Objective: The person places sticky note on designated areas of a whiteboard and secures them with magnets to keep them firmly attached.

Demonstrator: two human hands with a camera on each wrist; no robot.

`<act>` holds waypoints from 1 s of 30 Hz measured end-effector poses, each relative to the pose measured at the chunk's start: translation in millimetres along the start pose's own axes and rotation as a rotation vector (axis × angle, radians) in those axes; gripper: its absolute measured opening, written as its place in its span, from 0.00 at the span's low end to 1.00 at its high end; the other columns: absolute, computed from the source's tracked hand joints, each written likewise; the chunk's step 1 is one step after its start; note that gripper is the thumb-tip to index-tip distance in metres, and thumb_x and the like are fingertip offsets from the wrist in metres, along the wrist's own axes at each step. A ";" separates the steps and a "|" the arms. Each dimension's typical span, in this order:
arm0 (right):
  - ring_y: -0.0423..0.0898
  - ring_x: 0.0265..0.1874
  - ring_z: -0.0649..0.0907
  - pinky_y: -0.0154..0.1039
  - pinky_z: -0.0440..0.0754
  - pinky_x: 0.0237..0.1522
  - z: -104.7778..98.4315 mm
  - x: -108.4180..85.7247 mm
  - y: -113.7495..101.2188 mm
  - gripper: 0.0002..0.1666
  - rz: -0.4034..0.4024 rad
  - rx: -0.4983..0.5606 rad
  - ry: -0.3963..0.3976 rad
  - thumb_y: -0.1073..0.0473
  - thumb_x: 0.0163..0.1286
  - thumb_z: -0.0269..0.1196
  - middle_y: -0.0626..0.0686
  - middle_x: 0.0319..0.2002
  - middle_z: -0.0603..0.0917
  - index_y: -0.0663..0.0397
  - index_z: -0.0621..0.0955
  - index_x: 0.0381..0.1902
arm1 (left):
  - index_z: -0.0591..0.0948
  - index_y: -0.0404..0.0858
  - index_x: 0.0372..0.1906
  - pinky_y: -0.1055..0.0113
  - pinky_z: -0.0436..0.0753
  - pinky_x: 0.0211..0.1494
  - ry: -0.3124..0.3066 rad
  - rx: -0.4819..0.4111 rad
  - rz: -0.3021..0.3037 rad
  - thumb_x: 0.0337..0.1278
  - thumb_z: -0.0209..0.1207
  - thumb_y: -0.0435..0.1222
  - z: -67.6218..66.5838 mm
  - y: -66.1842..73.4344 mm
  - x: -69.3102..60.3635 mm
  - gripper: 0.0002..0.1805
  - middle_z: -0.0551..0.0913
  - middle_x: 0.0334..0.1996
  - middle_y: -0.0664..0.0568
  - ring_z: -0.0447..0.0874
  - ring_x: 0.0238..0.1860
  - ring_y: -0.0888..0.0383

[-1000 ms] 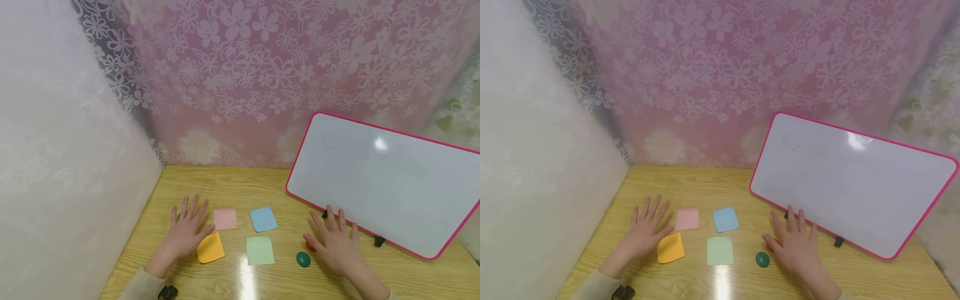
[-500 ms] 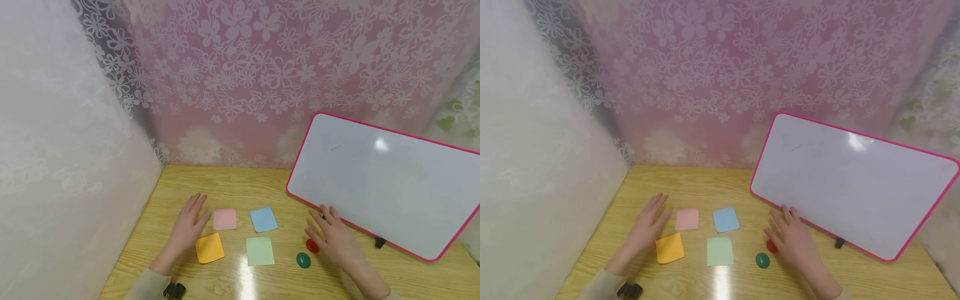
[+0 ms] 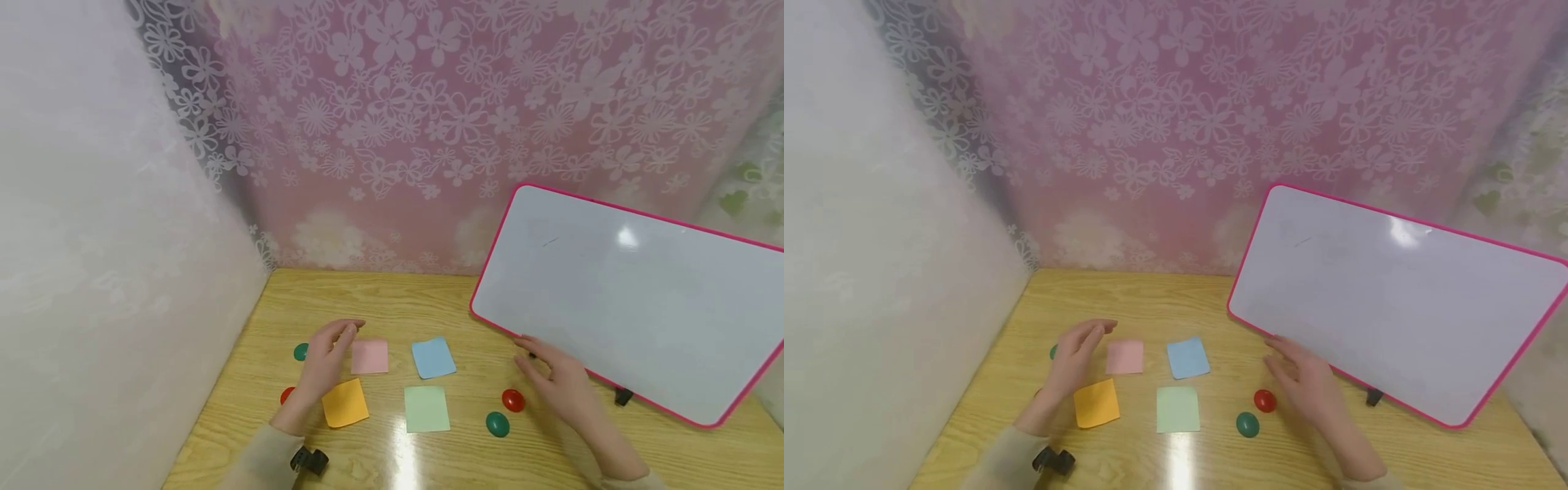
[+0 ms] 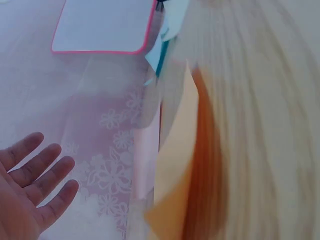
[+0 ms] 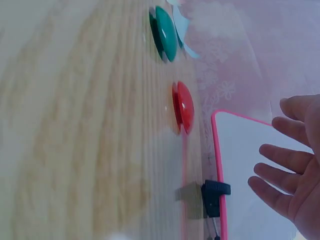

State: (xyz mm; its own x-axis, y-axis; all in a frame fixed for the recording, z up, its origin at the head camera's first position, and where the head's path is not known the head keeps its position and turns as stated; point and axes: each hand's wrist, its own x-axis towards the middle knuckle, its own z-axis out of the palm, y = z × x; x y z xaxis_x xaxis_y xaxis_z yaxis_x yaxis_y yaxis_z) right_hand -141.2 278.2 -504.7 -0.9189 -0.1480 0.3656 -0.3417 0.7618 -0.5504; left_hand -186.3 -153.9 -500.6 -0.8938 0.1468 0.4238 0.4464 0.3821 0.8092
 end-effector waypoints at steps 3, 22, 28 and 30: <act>0.63 0.57 0.87 0.48 0.87 0.53 -6.4 0.5 8.0 0.19 0.011 -0.007 0.057 0.55 0.80 0.67 0.58 0.63 0.86 0.53 0.86 0.64 | 0.90 0.34 0.54 0.49 0.85 0.60 0.024 -0.099 -0.014 0.85 0.52 0.36 7.7 1.1 4.4 0.16 0.90 0.52 0.43 0.88 0.53 0.44; 0.12 0.40 0.79 0.12 0.73 0.44 -70.1 -10.3 56.5 0.19 0.190 0.056 0.562 0.65 0.73 0.69 0.27 0.53 0.87 0.52 0.89 0.60 | 0.89 0.29 0.46 0.62 0.88 0.45 0.124 -0.429 -0.158 0.89 0.41 0.49 28.1 4.7 25.4 0.32 0.89 0.38 0.34 0.90 0.36 0.44; 0.14 0.51 0.77 0.12 0.71 0.47 -93.6 -16.9 75.7 0.18 0.186 -0.047 0.718 0.65 0.75 0.66 0.27 0.56 0.85 0.55 0.89 0.60 | 0.88 0.28 0.44 0.61 0.87 0.43 0.113 -0.516 -0.203 0.88 0.42 0.50 33.8 4.0 28.8 0.33 0.87 0.37 0.32 0.89 0.33 0.48; 0.18 0.57 0.76 0.13 0.71 0.50 -99.8 -19.8 80.2 0.19 0.201 -0.074 0.766 0.65 0.76 0.64 0.27 0.58 0.83 0.56 0.88 0.62 | 0.88 0.28 0.44 0.62 0.87 0.42 0.118 -0.535 -0.222 0.88 0.41 0.47 35.0 4.0 29.8 0.32 0.87 0.36 0.31 0.89 0.33 0.50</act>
State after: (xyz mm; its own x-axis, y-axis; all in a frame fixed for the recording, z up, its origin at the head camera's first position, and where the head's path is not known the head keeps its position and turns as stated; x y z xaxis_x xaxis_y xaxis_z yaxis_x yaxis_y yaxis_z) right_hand -130.7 405.2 -481.2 -0.5609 0.4516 0.6939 -0.1445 0.7719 -0.6191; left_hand -212.7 -116.1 -498.9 -0.9711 0.0018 0.2385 0.2364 -0.1258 0.9635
